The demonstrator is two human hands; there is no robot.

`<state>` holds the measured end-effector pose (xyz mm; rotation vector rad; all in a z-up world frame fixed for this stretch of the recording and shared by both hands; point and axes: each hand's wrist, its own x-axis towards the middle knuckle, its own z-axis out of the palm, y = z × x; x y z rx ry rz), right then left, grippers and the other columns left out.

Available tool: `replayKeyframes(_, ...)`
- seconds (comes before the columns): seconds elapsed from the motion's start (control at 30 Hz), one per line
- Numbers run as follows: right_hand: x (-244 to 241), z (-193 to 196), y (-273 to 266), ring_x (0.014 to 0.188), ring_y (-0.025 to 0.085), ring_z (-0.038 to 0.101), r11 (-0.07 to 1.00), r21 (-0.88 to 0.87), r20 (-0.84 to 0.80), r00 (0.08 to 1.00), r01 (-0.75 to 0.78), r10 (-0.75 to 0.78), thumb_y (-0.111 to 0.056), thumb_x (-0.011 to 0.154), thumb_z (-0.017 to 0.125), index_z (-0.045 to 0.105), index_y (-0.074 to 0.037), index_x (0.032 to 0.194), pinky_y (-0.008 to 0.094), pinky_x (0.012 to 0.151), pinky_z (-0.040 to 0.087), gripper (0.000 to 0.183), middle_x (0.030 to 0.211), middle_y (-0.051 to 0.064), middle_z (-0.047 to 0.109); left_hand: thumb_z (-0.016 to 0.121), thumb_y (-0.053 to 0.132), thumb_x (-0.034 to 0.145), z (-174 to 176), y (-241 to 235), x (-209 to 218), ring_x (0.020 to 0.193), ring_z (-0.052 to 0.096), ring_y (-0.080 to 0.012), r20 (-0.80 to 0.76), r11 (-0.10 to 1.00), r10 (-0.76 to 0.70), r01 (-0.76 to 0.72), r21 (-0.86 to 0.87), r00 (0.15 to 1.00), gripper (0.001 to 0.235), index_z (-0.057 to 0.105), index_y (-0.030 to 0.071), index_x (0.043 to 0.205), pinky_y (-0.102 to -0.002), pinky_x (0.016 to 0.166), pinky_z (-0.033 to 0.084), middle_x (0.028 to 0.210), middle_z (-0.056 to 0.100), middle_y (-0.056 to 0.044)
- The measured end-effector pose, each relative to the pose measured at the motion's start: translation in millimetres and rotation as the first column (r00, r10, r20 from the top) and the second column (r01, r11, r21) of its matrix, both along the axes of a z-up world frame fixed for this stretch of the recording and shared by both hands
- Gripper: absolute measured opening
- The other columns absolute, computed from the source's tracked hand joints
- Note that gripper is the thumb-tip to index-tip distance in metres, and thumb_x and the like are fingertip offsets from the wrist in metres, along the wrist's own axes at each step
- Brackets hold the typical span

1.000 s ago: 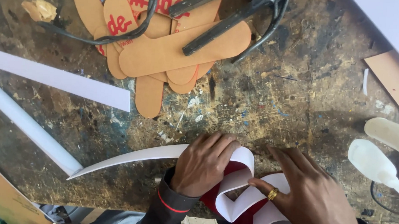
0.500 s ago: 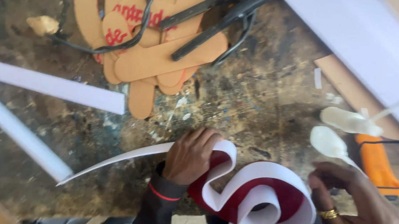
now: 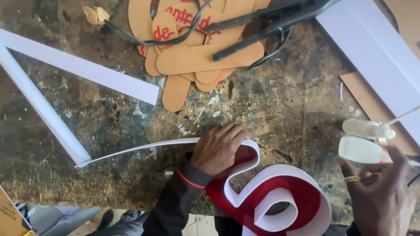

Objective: Gluing a white plastic strip to the edge of a red acrylic letter to create a 3D sign component.

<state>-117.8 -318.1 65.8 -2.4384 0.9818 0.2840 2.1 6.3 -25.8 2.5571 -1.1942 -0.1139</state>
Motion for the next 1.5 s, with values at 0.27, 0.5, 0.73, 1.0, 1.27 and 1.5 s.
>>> replayKeyframes(0.27,-20.5,-35.7,-4.7,0.105,0.042,0.072,0.967,-0.059,0.23,0.939,-0.247,0.254,-0.024,0.114,0.077,0.076,-0.011,0.134,0.058,0.08,0.056,0.024,0.142,0.017,0.072,0.061,-0.004,0.104,-3.1,-0.9,-0.6,0.101,0.074,-0.0271,0.018,1.0,0.0,0.0,-0.017,1.0,0.021,0.075,0.007,0.115,-0.041,0.075,0.064,0.12,0.077,-0.01)
replayKeyframes(0.5,-4.4,-46.4,-4.1,0.14,0.034,0.065,0.587,0.049,0.449,0.543,-0.808,0.71,-0.019,0.11,0.055,0.075,-0.022,0.139,0.05,0.112,0.054,0.035,0.15,0.016,0.064,0.064,-0.004,0.102,-3.0,-1.0,0.2,0.109,0.077,-0.0294,0.013,0.999,0.003,-0.002,-0.044,1.0,0.023,0.079,0.006,0.117,-0.04,0.075,0.066,0.13,0.078,-0.013)
replayKeyframes(0.73,15.8,-34.6,11.7,0.073,0.032,0.086,0.552,-0.093,0.08,0.546,-0.829,0.834,-0.039,0.103,0.069,0.052,-0.038,0.147,0.054,0.048,0.065,0.047,0.134,0.001,0.064,0.067,-0.002,0.097,-16.6,-1.5,-2.9,0.095,0.072,-0.023,0.009,0.998,0.04,-0.041,0.042,0.999,0.027,0.076,0.012,0.119,-0.038,0.061,0.061,0.125,0.075,-0.006)
replayKeyframes(1.0,25.6,41.7,85.8,0.121,0.052,0.077,0.647,0.736,-0.222,0.974,0.2,-0.049,-0.004,0.096,0.066,-0.002,-0.042,0.19,0.065,0.095,0.062,0.122,0.143,0.039,0.076,0.065,0.001,0.105,-28.2,-5.0,-2.6,0.097,0.072,-0.0252,0.065,0.998,0.044,-0.042,-0.038,0.997,0.015,0.075,0.009,0.112,-0.039,0.064,0.061,0.119,0.075,-0.008)
replayKeyframes(1.27,-12.0,3.2,53.7,0.117,0.024,0.08,0.92,0.253,-0.058,0.945,-0.299,0.323,-0.042,0.084,0.09,0.076,-0.023,0.145,0.045,0.099,0.062,0.065,0.134,0.005,0.082,0.064,-0.003,0.101,-32.6,-5.0,-4.6,0.094,0.07,-0.0222,0.065,0.999,0.04,-0.038,-0.023,0.997,0.018,0.072,0.009,0.112,-0.034,0.061,0.058,0.119,0.074,-0.009)
replayKeyframes(1.5,-7.4,31.0,72.5,0.117,0.034,0.073,0.874,0.449,0.261,0.962,-0.188,0.073,-0.019,0.099,0.073,0.049,-0.002,0.156,0.043,0.091,0.057,0.064,0.142,0.03,0.07,0.067,-0.001,0.104,-29.1,-6.2,-5.1,0.08,0.064,-0.0135,0.123,0.999,0.05,-0.049,-0.015,0.991,0.016,0.073,0.009,0.114,-0.026,0.053,0.048,0.12,0.076,-0.008)
